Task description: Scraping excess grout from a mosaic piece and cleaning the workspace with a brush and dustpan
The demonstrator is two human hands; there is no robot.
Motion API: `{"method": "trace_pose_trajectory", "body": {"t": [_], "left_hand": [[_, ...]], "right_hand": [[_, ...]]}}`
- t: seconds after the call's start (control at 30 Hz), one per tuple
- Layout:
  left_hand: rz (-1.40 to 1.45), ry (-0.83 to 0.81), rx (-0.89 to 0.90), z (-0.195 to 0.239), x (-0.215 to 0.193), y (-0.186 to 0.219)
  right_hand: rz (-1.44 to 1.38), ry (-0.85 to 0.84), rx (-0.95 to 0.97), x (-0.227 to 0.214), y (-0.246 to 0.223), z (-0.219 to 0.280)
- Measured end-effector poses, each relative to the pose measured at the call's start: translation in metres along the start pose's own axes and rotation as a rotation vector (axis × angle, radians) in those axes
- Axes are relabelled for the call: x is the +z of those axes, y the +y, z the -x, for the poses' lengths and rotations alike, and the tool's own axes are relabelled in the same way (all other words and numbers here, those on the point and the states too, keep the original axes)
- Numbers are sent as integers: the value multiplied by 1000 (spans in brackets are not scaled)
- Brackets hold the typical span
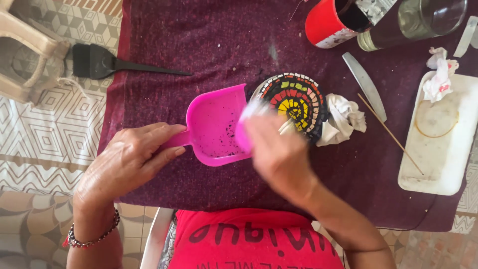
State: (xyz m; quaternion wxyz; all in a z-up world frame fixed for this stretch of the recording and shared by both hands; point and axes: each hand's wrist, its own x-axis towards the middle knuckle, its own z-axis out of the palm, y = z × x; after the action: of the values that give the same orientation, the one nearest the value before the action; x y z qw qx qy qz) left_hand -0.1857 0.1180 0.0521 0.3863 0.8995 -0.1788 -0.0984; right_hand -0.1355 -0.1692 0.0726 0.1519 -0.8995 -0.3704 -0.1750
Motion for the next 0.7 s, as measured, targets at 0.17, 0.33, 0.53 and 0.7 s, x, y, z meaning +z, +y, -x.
{"method": "trace_pose_trajectory", "body": {"t": [0.17, 0.33, 0.53, 0.7], "left_hand": [[-14, -9, 7, 0, -4, 2], [-17, 5, 16, -1, -5, 6], [9, -6, 59, 0, -3, 3], [-7, -19, 86, 5, 0, 5]], "right_hand": [[-175, 33, -1, -2, 27, -6], [-131, 90, -107, 9, 52, -30], [-279, -59, -132, -10, 3, 0], [153, 15, 28, 4, 66, -15]]}}
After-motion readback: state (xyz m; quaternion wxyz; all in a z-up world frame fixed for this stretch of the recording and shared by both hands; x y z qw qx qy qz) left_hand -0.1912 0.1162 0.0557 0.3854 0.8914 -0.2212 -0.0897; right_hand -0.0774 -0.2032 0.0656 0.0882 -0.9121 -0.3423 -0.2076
